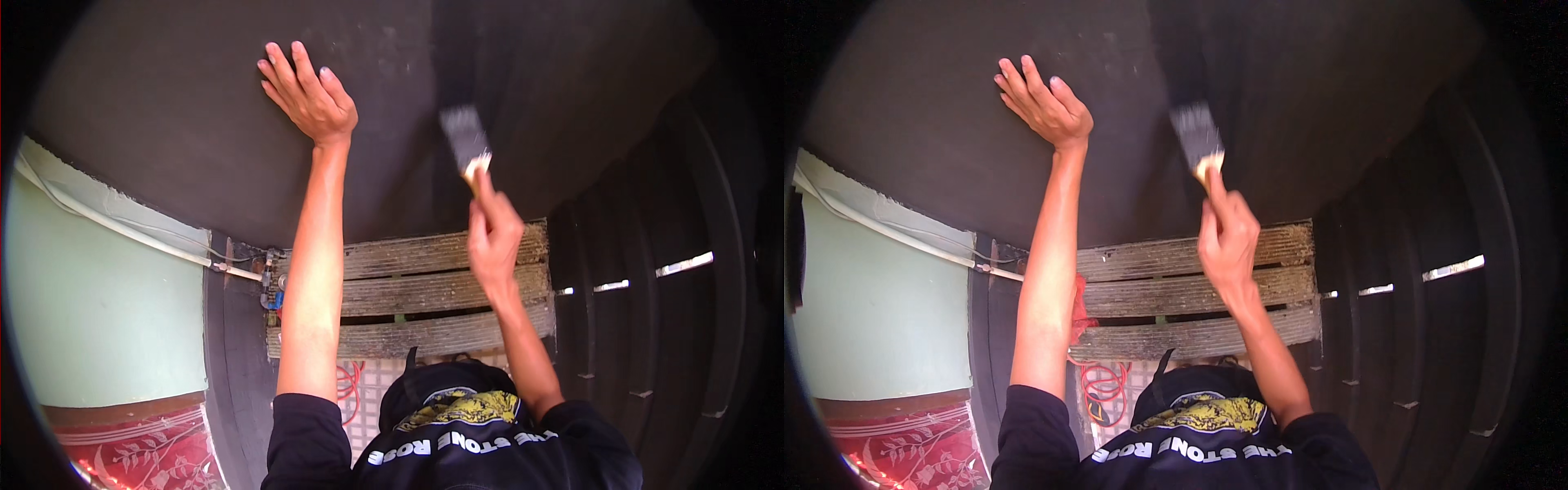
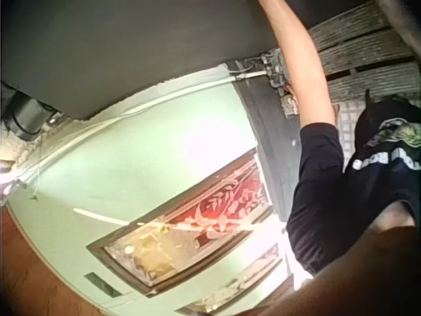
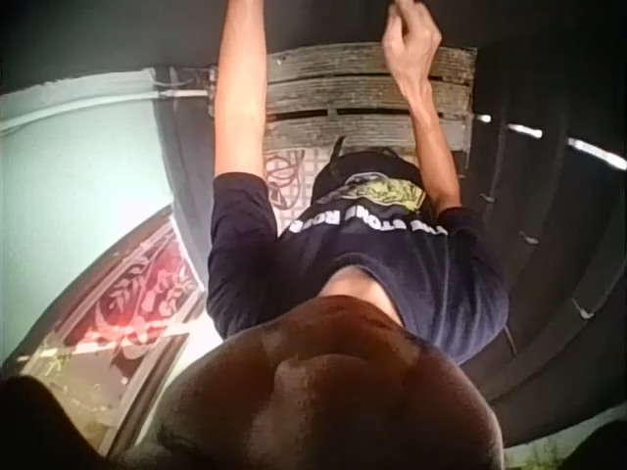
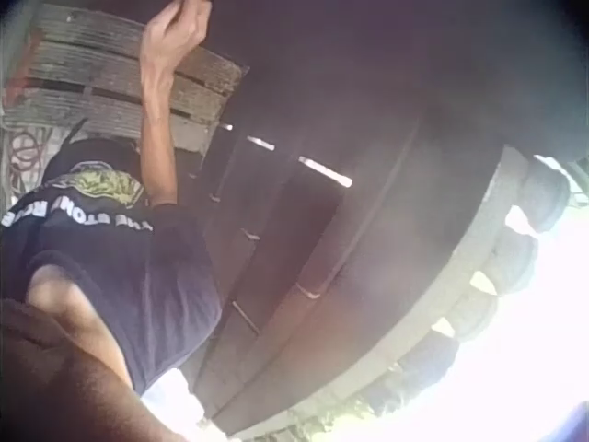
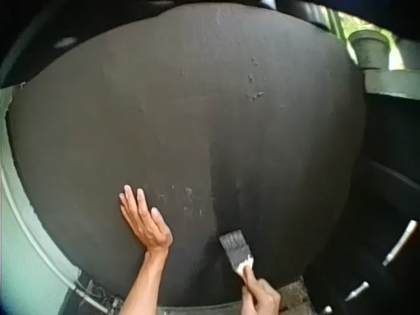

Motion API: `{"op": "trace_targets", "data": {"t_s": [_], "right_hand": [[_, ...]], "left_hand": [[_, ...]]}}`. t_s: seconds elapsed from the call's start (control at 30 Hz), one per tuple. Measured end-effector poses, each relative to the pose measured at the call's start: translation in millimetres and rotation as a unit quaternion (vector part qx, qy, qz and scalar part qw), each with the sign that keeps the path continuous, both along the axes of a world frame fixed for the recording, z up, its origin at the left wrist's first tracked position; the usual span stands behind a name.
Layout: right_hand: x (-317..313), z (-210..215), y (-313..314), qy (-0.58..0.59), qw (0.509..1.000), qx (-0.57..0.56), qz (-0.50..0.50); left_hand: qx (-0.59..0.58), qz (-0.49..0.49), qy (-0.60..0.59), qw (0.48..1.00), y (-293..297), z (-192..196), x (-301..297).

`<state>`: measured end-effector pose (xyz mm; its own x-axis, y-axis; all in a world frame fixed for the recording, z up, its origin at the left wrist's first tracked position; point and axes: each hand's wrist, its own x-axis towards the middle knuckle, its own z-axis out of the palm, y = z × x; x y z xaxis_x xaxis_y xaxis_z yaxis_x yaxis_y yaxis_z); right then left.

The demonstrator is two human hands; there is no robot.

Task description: Apply black paint to a surface using a brush and dip the brush into a paint bucket periodically.

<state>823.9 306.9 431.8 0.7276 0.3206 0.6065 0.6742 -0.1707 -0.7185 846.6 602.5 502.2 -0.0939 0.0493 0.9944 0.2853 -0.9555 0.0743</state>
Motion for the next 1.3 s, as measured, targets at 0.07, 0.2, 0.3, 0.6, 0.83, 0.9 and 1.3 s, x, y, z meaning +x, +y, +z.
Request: {"op": "trace_targets", "data": {"t_s": [0.07, 0.2, 0.3, 0.6, 0.83, 0.9, 1.3], "right_hand": [[8, 41, 5, -0.040, 0.999, 0.033, -0.015], [55, -33, 23, -0.052, 0.999, -0.009, 0.000], [53, -151, 11, 0.003, 0.993, -0.114, -0.020], [12, -99, -17, 0.189, 0.972, -0.139, 0.020], [41, 140, -4, -0.113, 0.991, 0.074, -0.015], [57, 149, 9, -0.115, 0.990, 0.078, -0.019], [33, -34, -23, 0.045, 0.993, -0.109, 0.004]], "left_hand": [[0.003, 0.001, -0.013, 1.000, 2, 2, -3], [0.009, -0.003, -0.017, 1.000, 1, 3, 4], [0.005, 0.004, -0.012, 1.000, -3, 2, 10], [-0.005, 0.016, 0.008, 1.000, -2, 1, -4], [-0.010, 0.020, -0.002, 1.000, -3, 3, -3], [-0.007, 0.025, -0.004, 1.000, -2, 4, -2], [-0.009, 0.021, 0.005, 1.000, -3, 1, 0]]}}
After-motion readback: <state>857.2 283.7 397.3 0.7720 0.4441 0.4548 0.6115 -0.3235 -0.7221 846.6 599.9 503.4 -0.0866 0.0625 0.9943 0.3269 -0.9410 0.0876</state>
